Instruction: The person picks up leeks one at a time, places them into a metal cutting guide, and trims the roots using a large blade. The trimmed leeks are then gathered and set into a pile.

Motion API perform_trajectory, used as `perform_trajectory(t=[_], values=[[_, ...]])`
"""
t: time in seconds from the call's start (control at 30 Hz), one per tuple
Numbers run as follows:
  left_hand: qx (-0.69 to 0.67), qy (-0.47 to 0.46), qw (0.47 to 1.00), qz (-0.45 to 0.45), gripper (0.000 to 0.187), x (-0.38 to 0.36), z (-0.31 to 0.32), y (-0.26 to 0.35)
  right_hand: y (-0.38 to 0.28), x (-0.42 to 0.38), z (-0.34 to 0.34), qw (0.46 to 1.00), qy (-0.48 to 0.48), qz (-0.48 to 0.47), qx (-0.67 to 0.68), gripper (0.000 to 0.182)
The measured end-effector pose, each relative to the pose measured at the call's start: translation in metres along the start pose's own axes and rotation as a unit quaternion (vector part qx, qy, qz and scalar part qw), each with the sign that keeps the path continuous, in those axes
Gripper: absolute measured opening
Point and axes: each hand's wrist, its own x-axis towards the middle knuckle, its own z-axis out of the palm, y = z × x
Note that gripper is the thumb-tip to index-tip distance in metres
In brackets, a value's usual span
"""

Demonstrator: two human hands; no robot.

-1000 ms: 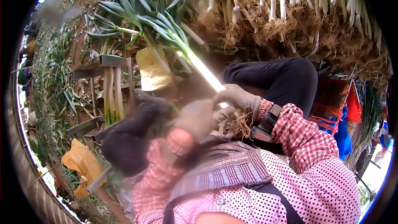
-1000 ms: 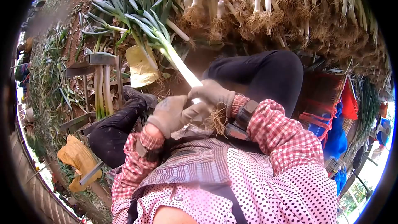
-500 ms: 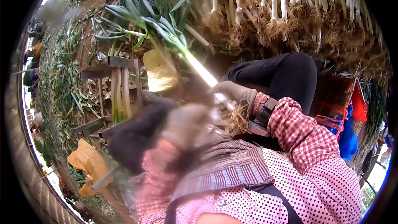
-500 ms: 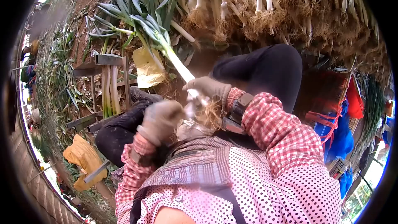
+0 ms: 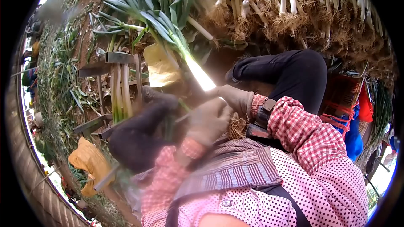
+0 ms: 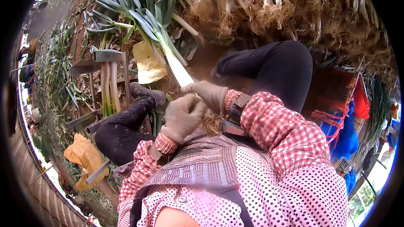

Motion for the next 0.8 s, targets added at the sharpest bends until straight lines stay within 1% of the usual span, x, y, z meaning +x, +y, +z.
perform_trajectory(t=[0.03, 0.1, 0.13, 0.17, 0.2, 0.23, 0.27, 0.3, 0.33, 0.37, 0.43, 0.47, 0.53, 0.57, 0.67, 0.7, 0.73, 0.77, 0.8], values=[[-0.038, -0.054, 0.998, -0.003, 0.023, -0.001, -0.002, 0.001, -0.006, -0.014, 0.004, 0.999, 0.008, -0.002, -0.033, 0.042], [-0.115, -0.157, 0.981, -0.006, 0.023, -0.005, -0.011, 0.004, -0.003, 0.004, -0.007, 0.998, 0.023, 0.0, -0.052, 0.045], [-0.193, -0.224, 0.954, -0.048, 0.023, -0.008, -0.02, 0.012, -0.007, -0.004, -0.005, 0.998, 0.033, 0.0, -0.053, 0.048], [-0.221, -0.269, 0.937, -0.023, 0.023, -0.014, -0.019, 0.008, -0.012, -0.009, -0.004, 0.998, 0.04, -0.001, -0.053, 0.051], [-0.232, -0.287, 0.928, 0.053, 0.021, -0.014, -0.023, 0.008, -0.015, -0.015, -0.002, 0.998, 0.051, -0.002, -0.045, 0.054], [-0.242, -0.302, 0.913, 0.128, 0.02, -0.015, -0.029, 0.008, -0.015, -0.011, -0.01, 0.998, 0.034, -0.019, -0.055, 0.054], [-0.216, -0.335, 0.906, 0.143, 0.018, -0.01, -0.039, 0.007, -0.015, -0.007, -0.018, 0.997, 0.017, -0.035, -0.066, 0.055], [-0.143, -0.343, 0.922, 0.107, 0.02, -0.006, -0.045, -0.003, -0.015, -0.002, -0.026, 0.996, 0.001, -0.052, -0.075, 0.057], [-0.071, -0.348, 0.932, 0.068, 0.021, -0.001, -0.052, -0.012, -0.015, 0.003, -0.027, 0.994, 0.022, -0.066, -0.09, 0.056], [0.001, -0.348, 0.937, 0.026, 0.024, 0.002, -0.059, -0.019, -0.016, 0.006, -0.029, 0.993, 0.02, -0.068, -0.094, 0.056], [0.154, -0.254, 0.951, -0.083, 0.034, 0.008, -0.078, -0.02, -0.018, 0.011, -0.028, 0.993, 0.01, -0.065, -0.097, 0.056], [0.15, -0.192, 0.968, -0.057, 0.045, 0.007, -0.089, -0.017, -0.02, 0.014, -0.025, 0.993, 0.002, -0.063, -0.102, 0.056], [0.122, -0.087, 0.982, -0.117, 0.055, 0.026, -0.077, -0.047, -0.023, 0.008, -0.023, 0.992, -0.014, -0.058, -0.112, 0.056], [0.105, -0.036, 0.983, -0.145, 0.061, 0.037, -0.077, -0.051, -0.025, 0.001, -0.023, 0.991, -0.024, -0.057, -0.119, 0.057], [0.111, 0.022, 0.969, -0.219, 0.084, 0.066, -0.08, -0.042, -0.031, -0.045, -0.026, 0.989, -0.058, -0.046, -0.13, 0.058], [0.122, 0.044, 0.975, -0.178, 0.09, 0.076, -0.075, -0.05, -0.035, -0.066, -0.023, 0.989, -0.067, -0.037, -0.126, 0.058], [0.133, 0.064, 0.98, -0.137, 0.095, 0.087, -0.063, -0.064, -0.041, -0.096, -0.004, 0.998, -0.035, -0.012, -0.057, 0.06], [0.146, 0.083, 0.981, -0.096, 0.101, 0.097, -0.057, -0.071, -0.053, -0.118, 0.017, 0.996, -0.034, -0.041, -0.078, 0.062], [0.161, 0.071, 0.981, -0.081, 0.102, 0.106, -0.058, -0.069, -0.048, -0.115, 0.005, 0.991, -0.027, -0.059, -0.121, 0.062]])
